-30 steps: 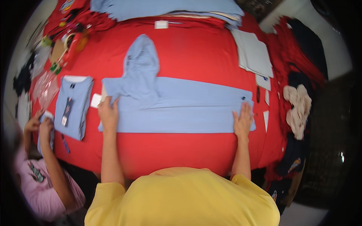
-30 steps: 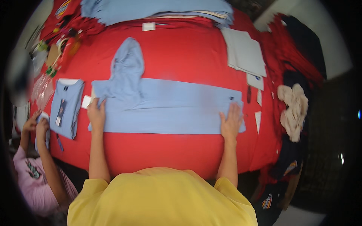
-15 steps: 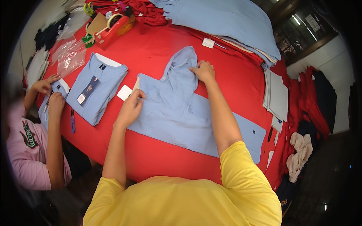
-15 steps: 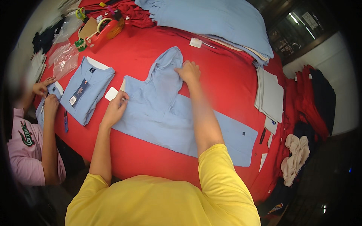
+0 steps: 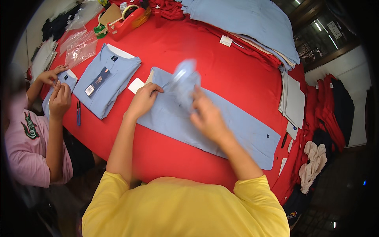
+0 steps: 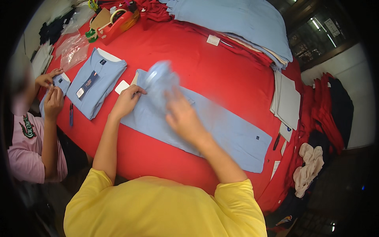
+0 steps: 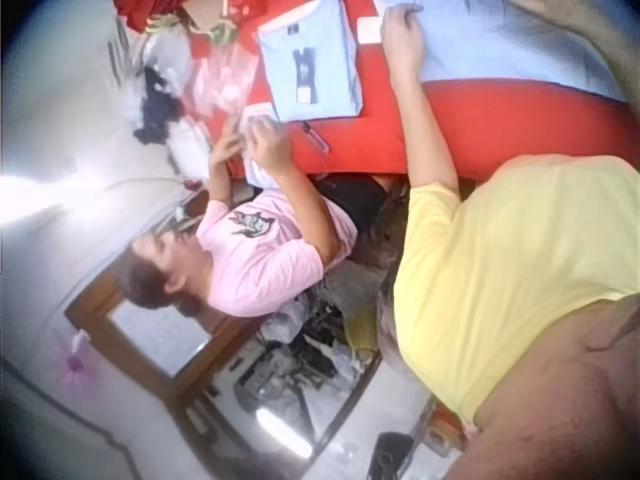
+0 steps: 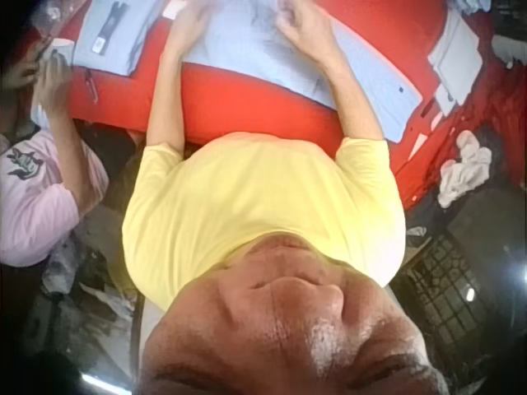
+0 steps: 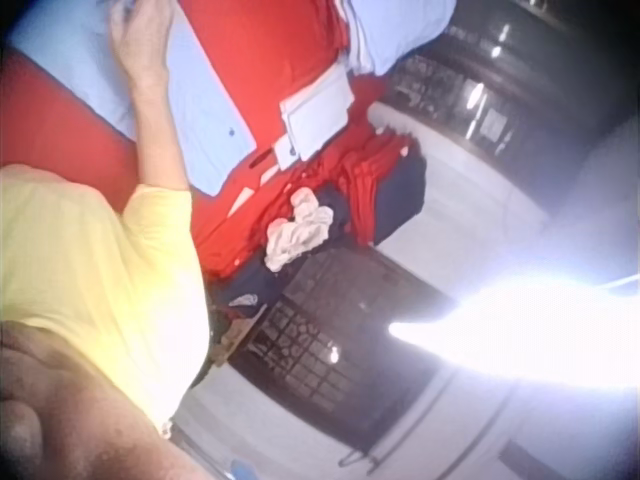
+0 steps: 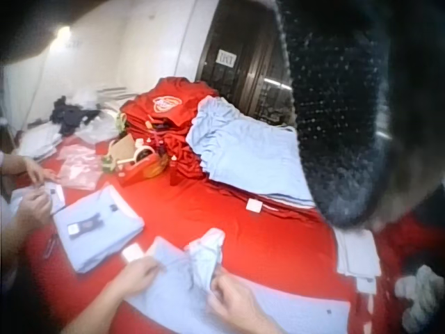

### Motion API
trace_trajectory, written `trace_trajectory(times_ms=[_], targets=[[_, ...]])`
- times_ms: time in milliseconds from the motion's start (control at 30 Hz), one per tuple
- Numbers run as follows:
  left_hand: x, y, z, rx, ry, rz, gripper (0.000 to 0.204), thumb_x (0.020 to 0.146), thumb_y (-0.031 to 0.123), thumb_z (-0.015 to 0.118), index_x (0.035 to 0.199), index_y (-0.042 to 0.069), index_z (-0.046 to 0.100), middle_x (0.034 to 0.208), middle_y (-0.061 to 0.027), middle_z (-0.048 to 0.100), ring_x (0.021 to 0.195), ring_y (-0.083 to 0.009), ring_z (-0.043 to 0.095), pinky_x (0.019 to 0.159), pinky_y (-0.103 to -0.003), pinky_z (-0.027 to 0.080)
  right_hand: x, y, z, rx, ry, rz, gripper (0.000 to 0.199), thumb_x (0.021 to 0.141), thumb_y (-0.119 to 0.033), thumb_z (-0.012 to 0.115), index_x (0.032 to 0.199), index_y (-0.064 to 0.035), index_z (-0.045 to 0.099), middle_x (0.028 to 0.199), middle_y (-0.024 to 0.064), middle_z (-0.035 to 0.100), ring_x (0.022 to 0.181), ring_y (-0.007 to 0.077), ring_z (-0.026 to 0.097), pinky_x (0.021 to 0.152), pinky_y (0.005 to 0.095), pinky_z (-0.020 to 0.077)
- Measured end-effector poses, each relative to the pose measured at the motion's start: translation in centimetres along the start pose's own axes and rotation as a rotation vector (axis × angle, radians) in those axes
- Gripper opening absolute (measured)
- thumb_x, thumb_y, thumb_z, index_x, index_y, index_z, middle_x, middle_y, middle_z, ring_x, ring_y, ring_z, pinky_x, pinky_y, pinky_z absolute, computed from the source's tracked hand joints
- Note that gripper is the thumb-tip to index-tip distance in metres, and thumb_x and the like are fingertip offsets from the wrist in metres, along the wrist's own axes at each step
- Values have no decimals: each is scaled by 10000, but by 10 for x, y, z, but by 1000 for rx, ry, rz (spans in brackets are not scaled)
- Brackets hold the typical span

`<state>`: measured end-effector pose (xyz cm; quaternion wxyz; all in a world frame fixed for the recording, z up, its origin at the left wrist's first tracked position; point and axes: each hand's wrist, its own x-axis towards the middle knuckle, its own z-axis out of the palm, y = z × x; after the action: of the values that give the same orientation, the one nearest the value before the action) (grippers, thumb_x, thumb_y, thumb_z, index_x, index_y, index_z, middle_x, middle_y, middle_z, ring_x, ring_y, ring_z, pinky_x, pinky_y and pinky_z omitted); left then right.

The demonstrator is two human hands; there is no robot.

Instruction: The person folds blue button-up shirts on a red surface, using a cardboard template to guide the folds, then places each folded shirt into a clear plastic bag.

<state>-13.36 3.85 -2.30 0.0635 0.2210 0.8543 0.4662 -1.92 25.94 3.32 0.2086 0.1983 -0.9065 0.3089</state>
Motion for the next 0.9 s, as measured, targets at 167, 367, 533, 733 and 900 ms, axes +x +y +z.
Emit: trace_trajectory(times_ms=[167,367,533,733,900], targets=[[8,3,-6,69,-124,-8,182,876,39,534,1000,15,666,998,-127,630,900,-249,600,820,-339,456,-51,-15,59,-273,-201,-5,254,816,-199,670,1004,-56,576,1436,134,377,1330,414,316,1029,630,286],[-3,11,-18,31,-60,38,192,883,145,582,995,13,666,995,-120,613,848,-221,585,789,-324,461,-44,-20,42,-91,-98,45,189,803,-37,601,991,-30,612,1329,134,476,1285,391,375,1066,559,291],[-30,29,-28,195,-17,-96,237,876,172,599,1049,20,653,1042,-109,600,829,-230,604,774,-327,482,-47,7,24,-175,-45,93,197,775,30,564,954,-16,630,1195,142,554,1230,367,436,1060,540,316],[-20,25,-1,92,5,127,250,831,57,602,1074,15,643,1002,-107,607,789,-246,608,756,-332,494,-45,2,31,-158,13,44,315,806,-62,594,1120,-54,609,1265,173,517,1268,384,399,1059,561,298],[-6,1,15,192,39,180,172,798,25,622,956,-24,669,859,-78,628,689,-163,574,683,-286,483,-44,-10,56,-389,-245,-21,625,813,-502,612,1354,-211,494,1452,153,346,1324,423,303,1054,616,234]])
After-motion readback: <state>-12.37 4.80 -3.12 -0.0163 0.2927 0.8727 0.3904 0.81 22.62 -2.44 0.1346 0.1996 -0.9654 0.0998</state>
